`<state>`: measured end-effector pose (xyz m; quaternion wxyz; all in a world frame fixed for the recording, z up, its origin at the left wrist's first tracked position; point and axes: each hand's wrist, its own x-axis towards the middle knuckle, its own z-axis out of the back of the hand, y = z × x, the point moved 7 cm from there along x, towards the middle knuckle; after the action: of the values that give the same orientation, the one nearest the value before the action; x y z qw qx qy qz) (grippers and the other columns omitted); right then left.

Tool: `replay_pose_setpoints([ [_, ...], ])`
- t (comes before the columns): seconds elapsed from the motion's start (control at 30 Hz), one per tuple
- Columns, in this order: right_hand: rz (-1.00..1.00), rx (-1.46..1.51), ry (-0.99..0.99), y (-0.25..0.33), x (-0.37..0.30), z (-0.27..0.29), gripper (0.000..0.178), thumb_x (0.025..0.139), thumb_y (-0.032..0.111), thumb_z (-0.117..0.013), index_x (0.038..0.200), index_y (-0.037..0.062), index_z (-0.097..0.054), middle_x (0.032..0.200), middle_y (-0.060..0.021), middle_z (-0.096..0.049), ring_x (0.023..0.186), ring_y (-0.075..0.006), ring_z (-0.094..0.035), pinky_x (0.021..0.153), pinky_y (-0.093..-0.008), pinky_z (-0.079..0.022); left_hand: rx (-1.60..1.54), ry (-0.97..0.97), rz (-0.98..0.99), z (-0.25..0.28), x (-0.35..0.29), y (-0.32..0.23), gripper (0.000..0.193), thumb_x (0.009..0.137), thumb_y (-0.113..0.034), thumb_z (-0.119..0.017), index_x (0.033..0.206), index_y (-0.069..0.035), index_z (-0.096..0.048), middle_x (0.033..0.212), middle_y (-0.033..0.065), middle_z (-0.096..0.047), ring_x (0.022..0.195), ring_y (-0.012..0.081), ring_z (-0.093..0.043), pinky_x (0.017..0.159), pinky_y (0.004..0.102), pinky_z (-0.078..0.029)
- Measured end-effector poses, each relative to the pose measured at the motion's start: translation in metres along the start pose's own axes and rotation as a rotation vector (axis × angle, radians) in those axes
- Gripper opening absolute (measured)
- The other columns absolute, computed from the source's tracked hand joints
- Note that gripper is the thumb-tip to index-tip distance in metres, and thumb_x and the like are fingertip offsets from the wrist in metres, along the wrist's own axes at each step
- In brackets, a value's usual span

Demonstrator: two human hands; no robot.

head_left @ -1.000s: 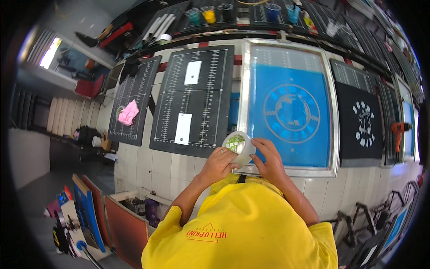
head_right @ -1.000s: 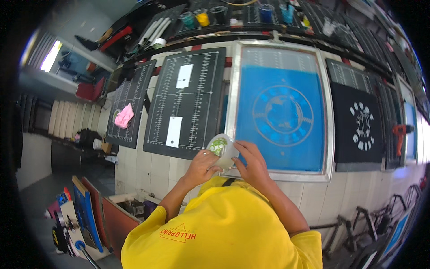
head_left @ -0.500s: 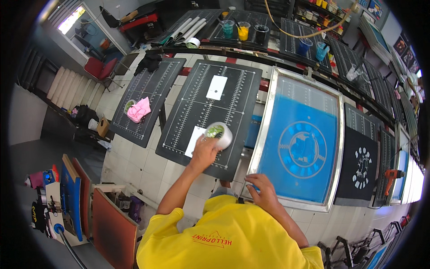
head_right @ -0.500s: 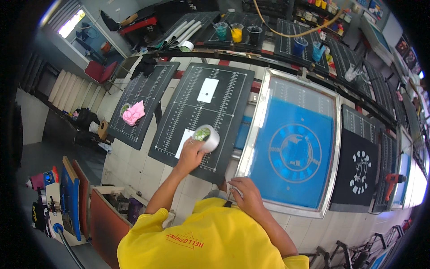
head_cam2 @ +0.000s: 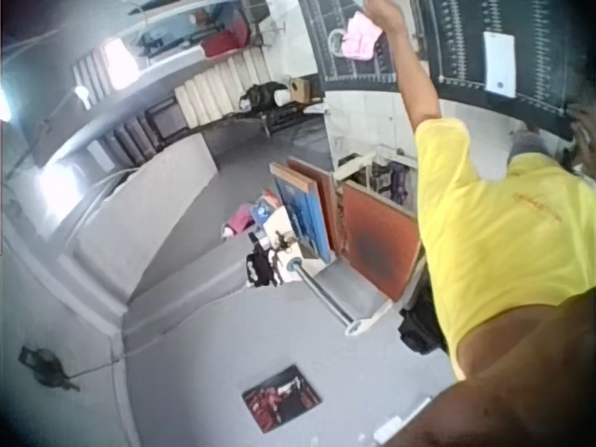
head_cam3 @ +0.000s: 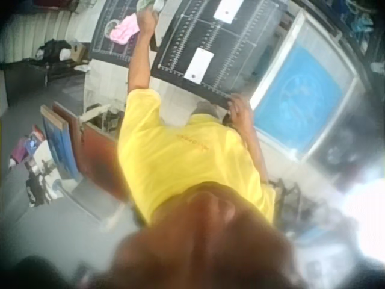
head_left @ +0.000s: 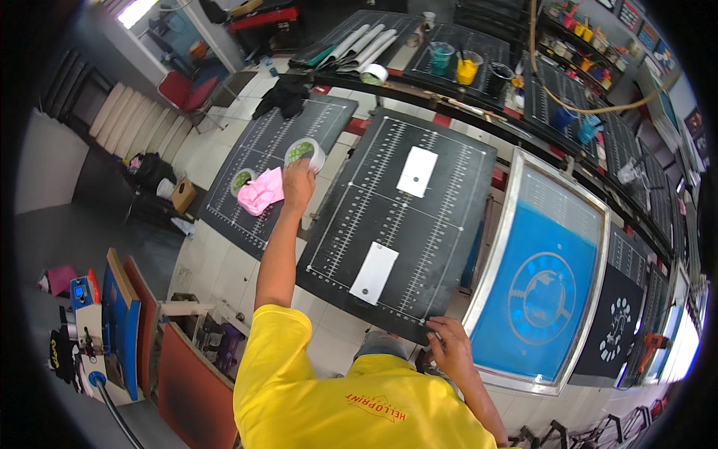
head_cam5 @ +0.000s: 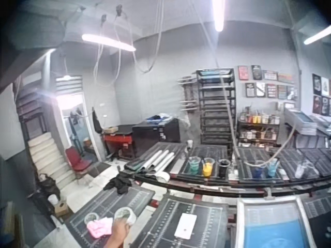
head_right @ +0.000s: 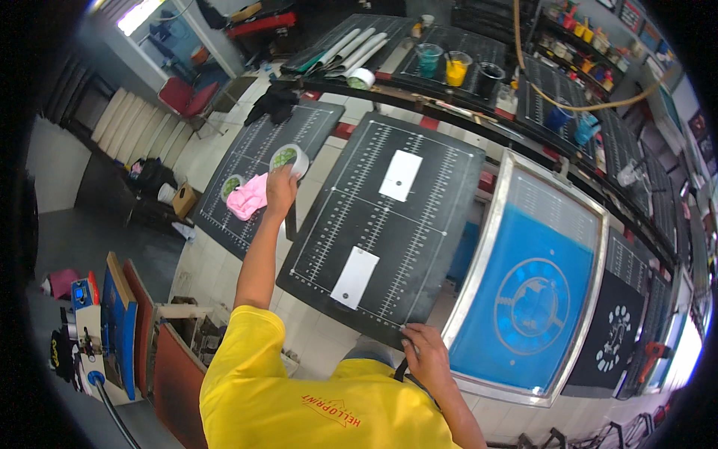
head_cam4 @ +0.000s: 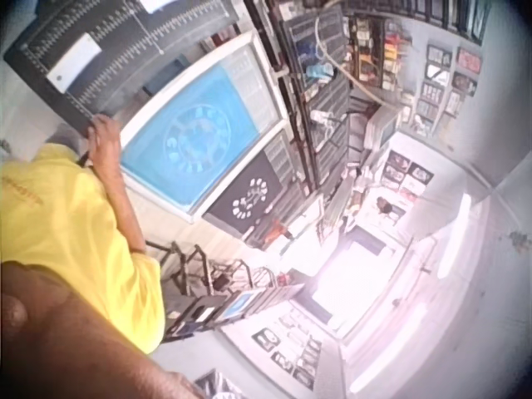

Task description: The person uses a heat gun to dry ink on black t-shirts at a screen-printing station, then picks up a printing screen, applies tape to its edges, and wipes parts of the screen with a pink cloth.

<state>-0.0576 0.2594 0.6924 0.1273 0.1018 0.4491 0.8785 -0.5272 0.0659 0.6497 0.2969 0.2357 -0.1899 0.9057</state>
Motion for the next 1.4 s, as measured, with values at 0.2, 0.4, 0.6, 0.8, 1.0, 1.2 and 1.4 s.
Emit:
replay_pose_setpoints([
  [0.2, 0.03, -0.033, 0.033, 0.01, 0.023, -0.024, 0.023, 0.082, 0.004, -0.07, 0.105, 0.0007, -0.071, 0.112, -0.0151, -0.066, 0.103, -0.0346, -0.062, 0.09, -0.0416, -0.051, 0.075, 0.086, 0.225, -0.024, 0.01, 0.071, 0.028, 0.088, -0.017, -0.067, 0.11, -0.001, -0.065, 0.108, 0.0196, -0.066, 0.107, 0.0382, -0.06, 0.098, 0.053, -0.042],
  [0.4, 0.026, -0.077, 0.064, 0.019, 0.037, -0.033, 0.023, 0.082, 0.004, -0.07, 0.106, 0.0005, -0.071, 0.111, -0.0147, -0.066, 0.102, -0.0342, -0.062, 0.09, -0.0417, -0.051, 0.059, -0.159, 0.422, 0.027, 0.0, 0.162, 0.035, 0.083, -0.003, -0.058, 0.117, -0.002, -0.062, 0.114, 0.018, -0.066, 0.111, 0.0387, -0.06, 0.093, 0.0472, -0.05],
  [0.6, 0.041, -0.095, 0.105, 0.023, 0.039, -0.041, 0.023, 0.082, 0.004, -0.07, 0.105, 0.0006, -0.07, 0.111, -0.0146, -0.066, 0.102, -0.0339, -0.062, 0.09, -0.0413, -0.051, 0.31, 0.506, 0.37, 0.051, -0.038, 0.216, 0.03, 0.086, -0.008, -0.063, 0.114, -0.012, -0.073, 0.153, 0.0056, -0.04, 0.139, 0.034, -0.04, 0.11, 0.0477, -0.041],
  [0.8, 0.075, -0.056, 0.141, 0.032, 0.041, -0.048, 0.024, 0.082, 0.004, -0.07, 0.106, 0.0003, -0.07, 0.112, -0.014, -0.066, 0.103, -0.0334, -0.062, 0.09, -0.0407, -0.051, 0.503, 0.51, 0.234, 0.071, -0.053, 0.219, 0.023, 0.084, -0.006, -0.069, 0.105, -0.012, -0.076, 0.156, 0.0069, -0.041, 0.147, 0.0335, -0.03, 0.113, 0.0552, -0.034],
  [1.0, 0.128, -0.034, 0.144, 0.04, 0.03, -0.041, 0.026, 0.082, 0.002, -0.069, 0.109, 0.0005, -0.069, 0.113, -0.0151, -0.066, 0.104, -0.0348, -0.062, 0.09, -0.0411, -0.05, 0.213, 0.132, 0.299, 0.128, -0.086, 0.239, 0.024, 0.081, -0.007, -0.072, 0.104, -0.001, -0.07, 0.134, 0.0195, -0.058, 0.126, 0.0402, -0.051, 0.103, 0.0489, -0.043],
  [1.2, 0.156, 0.037, 0.096, 0.04, 0.026, -0.015, 0.028, 0.083, -0.001, -0.069, 0.111, 0.0011, -0.068, 0.114, -0.0178, -0.065, 0.104, -0.0373, -0.061, 0.09, -0.0413, -0.05, -0.183, -0.033, 0.197, 0.175, -0.113, 0.109, 0.024, 0.087, -0.009, -0.066, 0.107, 0.004, -0.065, 0.112, 0.0278, -0.065, 0.109, 0.046, -0.06, 0.095, 0.0463, -0.046],
  [1.4, 0.282, 0.104, 0.037, 0.06, 0.027, 0.028, 0.031, 0.086, 0.004, -0.068, 0.116, 0.0018, -0.065, 0.118, -0.0158, -0.064, 0.108, -0.036, -0.06, 0.091, -0.0418, -0.05, -0.371, 0.061, -0.231, 0.187, -0.15, -0.129, 0.024, 0.077, 0.001, -0.069, 0.101, 0.001, -0.066, 0.108, 0.0177, -0.068, 0.109, 0.0383, -0.064, 0.108, 0.0545, -0.042],
])
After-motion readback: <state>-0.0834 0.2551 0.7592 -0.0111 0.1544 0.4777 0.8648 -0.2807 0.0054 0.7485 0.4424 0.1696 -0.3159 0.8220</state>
